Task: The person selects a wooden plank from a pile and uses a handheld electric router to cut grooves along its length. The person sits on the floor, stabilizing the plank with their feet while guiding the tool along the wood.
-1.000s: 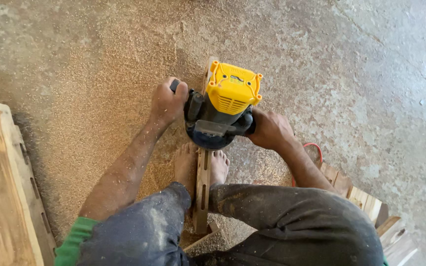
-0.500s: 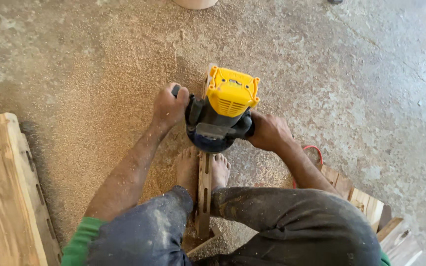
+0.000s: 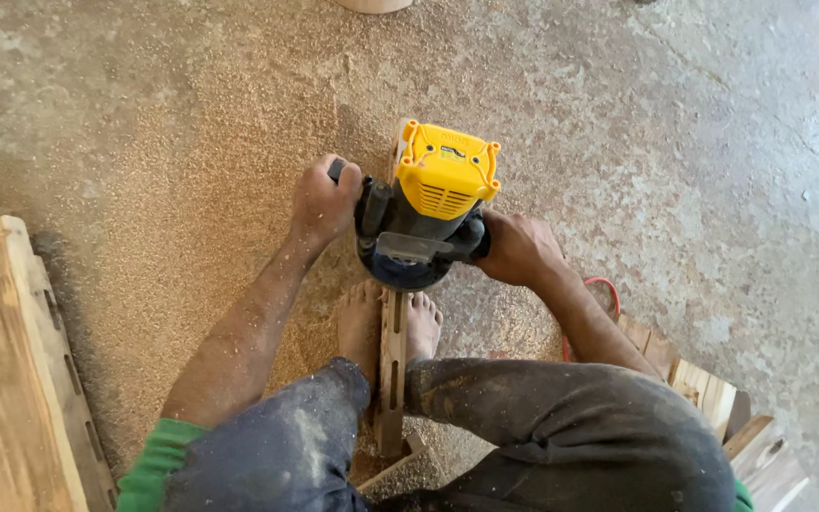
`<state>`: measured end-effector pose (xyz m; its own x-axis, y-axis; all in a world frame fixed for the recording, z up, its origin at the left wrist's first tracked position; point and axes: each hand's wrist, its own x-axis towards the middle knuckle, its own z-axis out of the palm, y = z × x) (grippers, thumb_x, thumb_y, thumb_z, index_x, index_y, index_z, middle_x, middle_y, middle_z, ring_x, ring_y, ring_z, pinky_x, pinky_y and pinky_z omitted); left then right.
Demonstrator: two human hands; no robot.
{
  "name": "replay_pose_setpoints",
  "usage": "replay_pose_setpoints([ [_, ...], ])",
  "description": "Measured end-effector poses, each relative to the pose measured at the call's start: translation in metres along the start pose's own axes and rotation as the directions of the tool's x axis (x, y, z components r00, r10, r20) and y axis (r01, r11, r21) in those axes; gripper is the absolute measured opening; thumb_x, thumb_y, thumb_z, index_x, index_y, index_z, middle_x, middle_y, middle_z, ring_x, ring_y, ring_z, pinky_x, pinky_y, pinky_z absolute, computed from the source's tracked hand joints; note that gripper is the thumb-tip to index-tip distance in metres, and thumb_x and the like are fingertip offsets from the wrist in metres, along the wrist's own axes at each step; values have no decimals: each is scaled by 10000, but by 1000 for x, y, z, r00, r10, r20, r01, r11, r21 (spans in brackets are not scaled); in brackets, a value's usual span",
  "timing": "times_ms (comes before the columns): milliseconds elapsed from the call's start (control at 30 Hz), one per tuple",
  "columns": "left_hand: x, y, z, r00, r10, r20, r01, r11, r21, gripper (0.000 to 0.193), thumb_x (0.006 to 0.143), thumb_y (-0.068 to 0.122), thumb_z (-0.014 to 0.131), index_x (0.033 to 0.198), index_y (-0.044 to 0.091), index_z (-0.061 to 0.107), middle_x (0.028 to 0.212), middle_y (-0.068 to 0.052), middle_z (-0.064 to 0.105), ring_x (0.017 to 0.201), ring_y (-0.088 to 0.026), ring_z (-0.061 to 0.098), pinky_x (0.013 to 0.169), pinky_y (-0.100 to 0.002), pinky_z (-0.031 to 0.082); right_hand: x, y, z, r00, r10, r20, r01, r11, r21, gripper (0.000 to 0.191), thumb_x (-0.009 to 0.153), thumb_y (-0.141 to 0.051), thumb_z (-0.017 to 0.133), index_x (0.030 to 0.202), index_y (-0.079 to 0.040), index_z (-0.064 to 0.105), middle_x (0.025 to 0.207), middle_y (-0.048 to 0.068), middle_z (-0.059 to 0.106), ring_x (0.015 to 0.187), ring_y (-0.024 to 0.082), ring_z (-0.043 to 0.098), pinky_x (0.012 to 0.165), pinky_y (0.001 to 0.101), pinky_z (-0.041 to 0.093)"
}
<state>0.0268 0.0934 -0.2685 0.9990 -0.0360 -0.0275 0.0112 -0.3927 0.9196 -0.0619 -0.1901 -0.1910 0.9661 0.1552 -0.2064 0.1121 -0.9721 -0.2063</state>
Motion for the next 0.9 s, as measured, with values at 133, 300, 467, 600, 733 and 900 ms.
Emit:
replay_pose_setpoints([
  [133,-17,-2,0,998,50,-44,-54,994,-100,309,936,315,550,901,20,634,698,-61,652,617,-191,634,575,-381,527,-6,-5,9,996,70,63,-63,992,-105,284,885,-417,684,993,-155,692,708,99,711,618,303,712,609,454,557],
  [300,-35,-18,3,957,259,-130,-266,963,-36,311,970,297,564,939,-1,648,763,-95,664,679,-215,662,627,-376,532,-12,-7,24,991,50,124,-33,990,-138,228,915,-338,671,988,-122,677,730,86,700,604,285,712,545,441,556],
  [467,-7,-5,2,997,-39,59,40,999,-13,361,927,341,523,905,5,653,739,-107,655,627,-259,612,558,-422,528,-2,-6,1,988,77,131,-70,996,-56,332,882,-426,697,1052,-142,668,758,114,729,656,324,728,598,462,565],
  [600,3,9,0,1000,-2,-26,2,1000,-7,358,899,347,539,907,10,659,723,-108,679,637,-236,663,605,-417,543,2,-6,-7,999,-15,-42,15,1000,5,384,800,-425,754,1040,-133,686,800,154,743,710,374,712,632,503,549],
  [733,-21,-2,1,979,172,-112,-176,984,-26,335,954,317,565,934,-6,653,760,-143,677,695,-259,679,662,-421,541,-6,-4,13,991,62,120,-47,991,-122,238,900,-384,677,928,-152,723,818,135,753,742,334,734,663,476,572],
  [900,-25,-17,4,967,223,-120,-230,972,-46,315,945,304,571,939,-1,648,751,-147,669,681,-263,676,644,-416,548,-6,-4,20,995,30,91,-19,992,-122,216,872,-321,664,988,-143,702,800,129,744,687,341,728,609,486,573],
])
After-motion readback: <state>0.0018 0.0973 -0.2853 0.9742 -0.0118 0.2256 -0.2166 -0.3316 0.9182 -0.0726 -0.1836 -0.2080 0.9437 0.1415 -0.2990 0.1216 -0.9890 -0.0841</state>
